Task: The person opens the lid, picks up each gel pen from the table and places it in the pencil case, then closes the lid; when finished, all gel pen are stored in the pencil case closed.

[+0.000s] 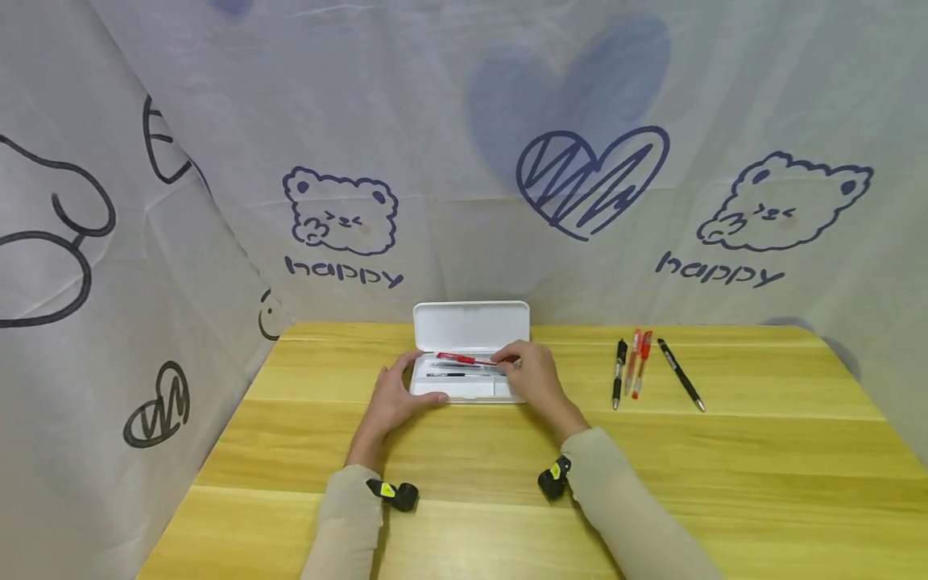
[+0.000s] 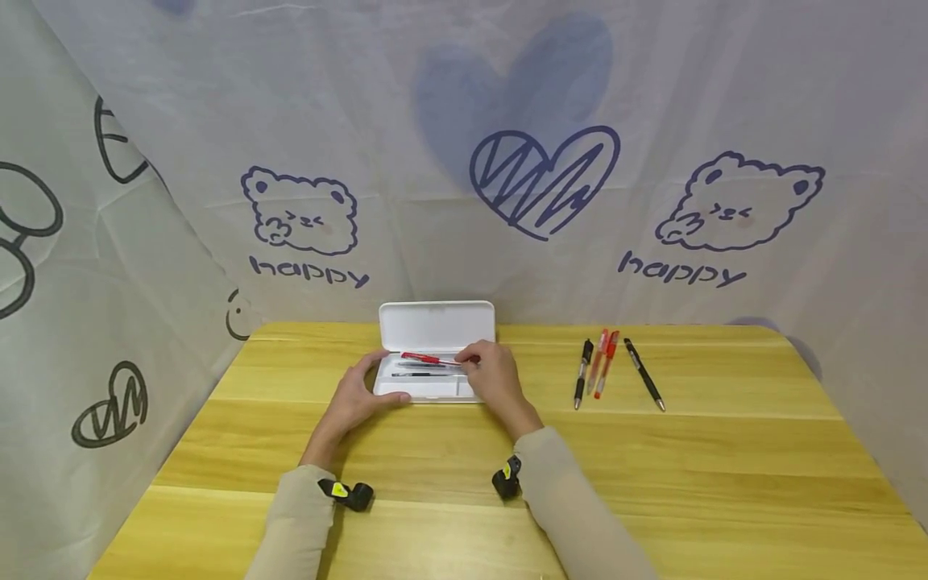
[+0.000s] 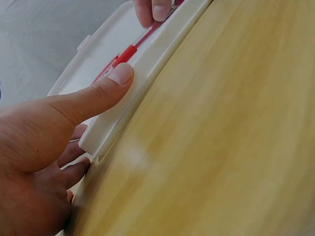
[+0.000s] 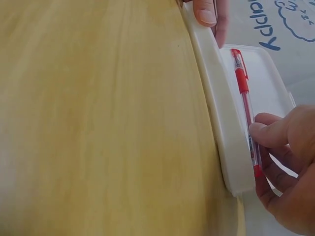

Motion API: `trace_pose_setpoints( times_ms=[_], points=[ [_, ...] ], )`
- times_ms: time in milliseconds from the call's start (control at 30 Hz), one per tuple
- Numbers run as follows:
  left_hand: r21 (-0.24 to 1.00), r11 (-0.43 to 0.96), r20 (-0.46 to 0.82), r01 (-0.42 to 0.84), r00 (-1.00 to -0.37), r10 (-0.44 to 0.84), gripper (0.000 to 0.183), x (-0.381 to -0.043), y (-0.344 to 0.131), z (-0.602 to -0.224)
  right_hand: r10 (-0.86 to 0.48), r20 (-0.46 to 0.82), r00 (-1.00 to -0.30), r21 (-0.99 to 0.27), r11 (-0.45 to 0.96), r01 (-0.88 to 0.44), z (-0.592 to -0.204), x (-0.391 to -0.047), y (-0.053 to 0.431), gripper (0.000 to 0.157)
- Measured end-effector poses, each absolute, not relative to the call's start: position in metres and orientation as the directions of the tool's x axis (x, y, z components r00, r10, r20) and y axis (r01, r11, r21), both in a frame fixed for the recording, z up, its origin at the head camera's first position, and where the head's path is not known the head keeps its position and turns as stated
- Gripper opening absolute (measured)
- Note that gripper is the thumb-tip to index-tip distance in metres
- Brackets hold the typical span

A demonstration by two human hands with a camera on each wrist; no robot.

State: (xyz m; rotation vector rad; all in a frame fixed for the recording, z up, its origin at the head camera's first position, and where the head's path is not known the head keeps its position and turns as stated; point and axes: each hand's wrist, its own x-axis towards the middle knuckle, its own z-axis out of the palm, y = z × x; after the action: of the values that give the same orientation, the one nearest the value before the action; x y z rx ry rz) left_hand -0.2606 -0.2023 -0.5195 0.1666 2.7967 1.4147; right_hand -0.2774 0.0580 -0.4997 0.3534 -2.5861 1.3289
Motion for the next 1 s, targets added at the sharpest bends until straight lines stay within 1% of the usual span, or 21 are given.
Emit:
trace_pose_setpoints(
  times_ms=[233,400,633,833,1000],
  points=[
    [0.803,0.588,0.055,0.101,-0.994,0.095,0.094,-0.261,-0.202,-0.521,-0.174,0.284,-0.943,-0.717,0.615,-0.33,-0.501,-0.281,0.051,0.013],
    [0.804,0.587,0.054,0.1,-0.994,0.096,0.094,-0.261,-0.203,-0.522,-0.184,0.282,-0.942,-0.701,0.63,-0.333,-0.503,-0.282,0.05,0.013],
    [0.807,0.582,0.056,0.102,-0.994,0.098,0.095,-0.26,-0.202,-0.521,-0.175,0.277,-0.945,-0.725,0.608,-0.326,-0.505,-0.281,0.051,0.016],
    [0.807,0.581,0.058,0.104,-0.994,0.097,0.095,-0.261,-0.203,-0.522,-0.137,0.249,-0.959,-0.792,0.541,-0.283,-0.502,-0.276,0.057,0.015],
    [0.807,0.582,0.054,0.097,-0.994,0.09,0.095,-0.26,-0.202,-0.52,-0.135,0.261,-0.956,-0.818,0.495,-0.293,-0.494,-0.269,0.068,0.017]
  ],
)
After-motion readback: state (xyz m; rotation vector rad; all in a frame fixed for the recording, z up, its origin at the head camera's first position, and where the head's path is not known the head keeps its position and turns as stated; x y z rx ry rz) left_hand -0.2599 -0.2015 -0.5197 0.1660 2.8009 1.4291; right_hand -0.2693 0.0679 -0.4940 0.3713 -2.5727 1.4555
